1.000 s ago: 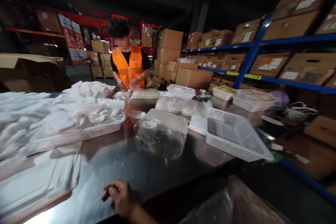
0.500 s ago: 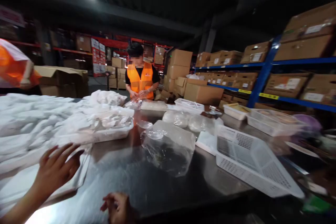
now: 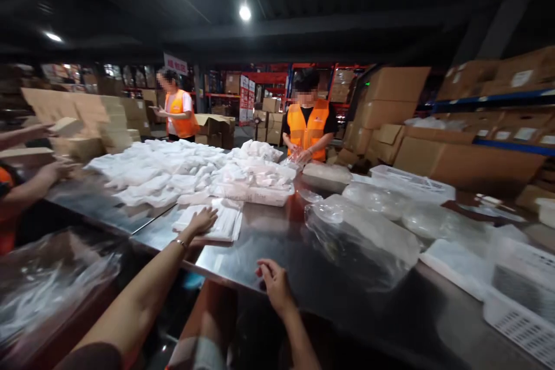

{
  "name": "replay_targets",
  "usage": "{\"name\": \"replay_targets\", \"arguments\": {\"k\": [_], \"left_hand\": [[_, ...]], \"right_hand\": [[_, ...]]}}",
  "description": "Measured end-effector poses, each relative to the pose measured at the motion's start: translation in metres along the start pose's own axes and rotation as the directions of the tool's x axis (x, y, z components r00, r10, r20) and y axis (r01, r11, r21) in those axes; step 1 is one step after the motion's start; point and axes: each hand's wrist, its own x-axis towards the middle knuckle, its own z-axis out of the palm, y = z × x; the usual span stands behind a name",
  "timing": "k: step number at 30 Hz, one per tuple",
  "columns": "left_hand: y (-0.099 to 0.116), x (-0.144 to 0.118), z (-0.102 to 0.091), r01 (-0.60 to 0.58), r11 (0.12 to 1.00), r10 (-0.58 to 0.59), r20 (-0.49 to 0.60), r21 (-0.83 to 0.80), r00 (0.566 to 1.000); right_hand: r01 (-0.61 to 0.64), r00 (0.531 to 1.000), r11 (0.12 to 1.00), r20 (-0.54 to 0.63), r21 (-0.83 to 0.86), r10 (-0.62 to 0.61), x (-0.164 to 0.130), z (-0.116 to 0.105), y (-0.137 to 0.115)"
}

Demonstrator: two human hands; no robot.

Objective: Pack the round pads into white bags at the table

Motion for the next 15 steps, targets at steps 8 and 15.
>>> {"name": "replay_targets", "arguments": {"k": [8,15], "left_hand": [[-0.006,0.003,-0.003,0.088,0.996,-0.089,-0.046,-0.016,0.995],[-0.006,-0.01,-0.014,0.13,0.988,-0.137,-0.093,-0.08,0.986]], "right_hand": [[0.035,0.999,0.999,-0.006,-0.004,-0.035,0.004,-0.003,0.005],[0.082,0.997,0.997,0.008,-0.016,-0.082,0.004,-0.005,0.004]]}}
